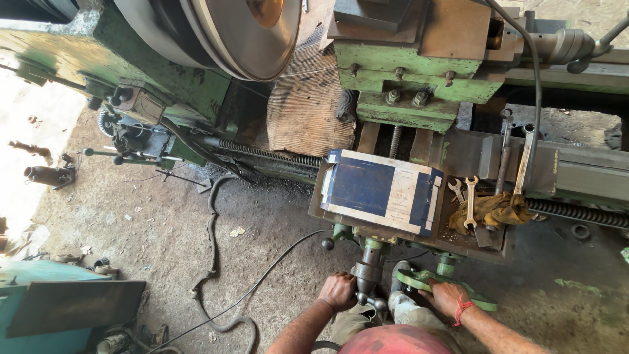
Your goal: The person operates a metal lathe by turning a green handwheel with the right hand and adjusting a lever with the left hand. The lathe spindle rotates continuously while the operator makes small adjustments to the machine controls.
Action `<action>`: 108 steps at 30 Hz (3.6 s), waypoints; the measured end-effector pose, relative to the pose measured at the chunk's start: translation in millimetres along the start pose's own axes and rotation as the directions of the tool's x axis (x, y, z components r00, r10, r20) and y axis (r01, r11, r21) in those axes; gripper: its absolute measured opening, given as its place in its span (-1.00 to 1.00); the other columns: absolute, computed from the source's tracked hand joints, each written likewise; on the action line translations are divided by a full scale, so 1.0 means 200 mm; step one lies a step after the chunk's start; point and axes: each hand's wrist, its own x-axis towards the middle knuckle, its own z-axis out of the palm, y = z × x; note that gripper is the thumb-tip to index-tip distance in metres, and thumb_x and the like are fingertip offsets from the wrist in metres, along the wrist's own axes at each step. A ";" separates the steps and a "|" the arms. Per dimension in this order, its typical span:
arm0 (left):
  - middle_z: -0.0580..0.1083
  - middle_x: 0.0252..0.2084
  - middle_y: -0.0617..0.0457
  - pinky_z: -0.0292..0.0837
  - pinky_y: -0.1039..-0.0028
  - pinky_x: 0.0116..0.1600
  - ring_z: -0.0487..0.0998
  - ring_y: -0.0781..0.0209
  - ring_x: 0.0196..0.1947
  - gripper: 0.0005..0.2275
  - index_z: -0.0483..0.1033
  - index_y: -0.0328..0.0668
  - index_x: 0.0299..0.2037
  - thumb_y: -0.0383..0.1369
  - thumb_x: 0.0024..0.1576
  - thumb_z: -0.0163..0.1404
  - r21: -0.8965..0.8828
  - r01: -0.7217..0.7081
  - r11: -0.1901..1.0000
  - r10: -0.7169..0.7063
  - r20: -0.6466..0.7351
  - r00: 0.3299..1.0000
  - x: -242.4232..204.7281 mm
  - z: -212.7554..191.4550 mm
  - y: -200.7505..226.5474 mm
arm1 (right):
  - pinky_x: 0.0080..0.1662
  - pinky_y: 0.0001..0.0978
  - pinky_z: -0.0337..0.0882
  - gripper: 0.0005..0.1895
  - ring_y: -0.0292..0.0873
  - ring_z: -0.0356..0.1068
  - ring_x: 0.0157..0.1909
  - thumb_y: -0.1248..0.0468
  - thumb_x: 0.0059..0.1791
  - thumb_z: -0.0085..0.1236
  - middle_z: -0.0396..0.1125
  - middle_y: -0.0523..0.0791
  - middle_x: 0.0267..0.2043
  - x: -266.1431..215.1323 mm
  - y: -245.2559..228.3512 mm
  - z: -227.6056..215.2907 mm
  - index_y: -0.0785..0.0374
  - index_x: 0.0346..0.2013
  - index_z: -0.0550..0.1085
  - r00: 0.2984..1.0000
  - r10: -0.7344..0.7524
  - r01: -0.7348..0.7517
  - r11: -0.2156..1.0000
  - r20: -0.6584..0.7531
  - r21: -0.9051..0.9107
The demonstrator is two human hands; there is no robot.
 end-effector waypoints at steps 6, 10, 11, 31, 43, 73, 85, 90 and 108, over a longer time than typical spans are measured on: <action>0.53 -0.30 -0.11 0.48 0.12 -0.07 0.54 -0.15 -0.19 -0.81 0.50 -0.23 -0.35 -0.30 -0.09 0.11 -0.011 0.007 1.000 -0.007 -0.009 1.000 0.00 0.02 -0.01 | -0.03 0.00 0.52 -0.38 0.11 0.54 -0.12 -0.28 0.05 -0.12 0.53 0.02 -0.25 0.00 0.00 0.00 0.14 0.08 0.41 1.000 0.003 -0.003 1.000 0.006 0.005; 0.53 -0.30 -0.11 0.50 0.13 -0.09 0.55 -0.16 -0.21 -0.81 0.50 -0.23 -0.36 -0.30 -0.10 0.12 -0.022 -0.006 1.000 0.005 -0.031 0.999 0.00 0.04 -0.01 | -0.04 0.00 0.51 -0.38 0.12 0.54 -0.13 -0.27 0.05 -0.11 0.52 0.03 -0.26 -0.01 -0.01 -0.01 0.13 0.11 0.39 1.000 0.006 -0.006 1.000 0.012 0.016; 0.53 -0.31 -0.11 0.50 0.13 -0.09 0.55 -0.16 -0.21 -0.81 0.50 -0.23 -0.36 -0.30 -0.10 0.12 -0.025 -0.002 1.000 0.002 -0.027 1.000 0.00 0.04 -0.01 | -0.05 0.00 0.52 -0.38 0.11 0.54 -0.14 -0.27 0.05 -0.11 0.53 0.02 -0.27 -0.01 -0.01 -0.02 0.13 0.12 0.39 1.000 0.012 -0.012 1.000 0.017 0.021; 0.53 -0.17 -0.17 0.48 0.15 0.03 0.54 -0.19 -0.09 -0.75 0.54 -0.24 -0.22 -0.29 -0.04 0.13 -0.068 0.022 0.997 -0.023 -0.012 1.000 0.02 0.10 -0.01 | -0.05 0.02 0.52 -0.41 0.12 0.54 -0.14 -0.29 0.03 -0.08 0.53 0.01 -0.27 -0.03 -0.03 -0.06 0.10 0.01 0.45 1.000 0.002 -0.001 0.999 -0.029 0.042; 0.26 0.10 -0.83 0.50 0.16 0.09 0.47 -0.48 0.07 0.02 -0.13 -0.93 0.26 0.14 0.09 0.08 -0.106 0.696 0.710 -0.655 0.263 0.708 0.05 -0.06 0.49 | -0.07 0.00 0.53 -0.40 0.10 0.55 -0.17 -0.27 0.05 -0.11 0.53 -0.01 -0.30 -0.02 0.00 -0.04 0.14 0.05 0.41 0.998 -0.050 0.051 0.998 -0.034 0.032; 0.60 -0.27 -0.25 0.56 0.12 -0.03 0.66 -0.22 -0.18 -0.42 0.28 -0.50 -0.01 -0.13 -0.06 0.13 -0.262 0.614 0.745 -0.586 0.184 0.789 0.02 -0.24 0.49 | -0.12 0.03 0.49 -0.45 0.14 0.53 -0.18 -0.19 0.07 -0.01 0.49 0.07 -0.27 0.02 0.02 0.06 0.26 -0.05 0.44 0.983 -0.132 0.138 0.990 -0.131 0.042; 0.60 -0.23 -0.30 0.52 0.09 0.05 0.63 -0.27 -0.12 -0.42 0.31 -0.47 -0.03 -0.06 -0.05 0.13 -0.278 0.586 0.761 -0.534 0.246 0.809 0.01 -0.15 0.36 | -0.07 0.05 0.47 -0.43 0.16 0.50 -0.13 -0.19 0.09 -0.01 0.49 0.09 -0.24 0.01 0.03 0.05 0.29 -0.03 0.45 0.991 -0.093 0.099 0.994 -0.094 0.053; 0.59 -0.22 -0.34 0.49 0.06 0.02 0.61 -0.33 -0.13 -0.42 0.34 -0.45 -0.04 -0.03 -0.03 0.15 -0.311 0.530 0.789 -0.485 0.215 0.848 -0.03 -0.06 0.25 | -0.10 0.03 0.49 -0.43 0.16 0.53 -0.18 -0.19 0.06 -0.01 0.51 0.10 -0.28 0.05 0.05 0.12 0.28 -0.04 0.49 0.989 -0.082 0.091 0.994 -0.121 0.066; 0.56 -0.06 -0.36 0.46 0.13 0.13 0.58 -0.27 0.03 -0.37 0.41 -0.42 0.08 -0.04 -0.08 0.10 -0.425 0.520 0.741 -0.430 0.294 0.853 -0.03 -0.29 0.32 | -0.11 0.04 0.50 -0.40 0.16 0.54 -0.22 -0.24 0.05 -0.10 0.52 0.06 -0.34 0.03 0.02 0.03 0.17 0.06 0.43 0.996 -0.062 0.061 0.998 -0.057 -0.017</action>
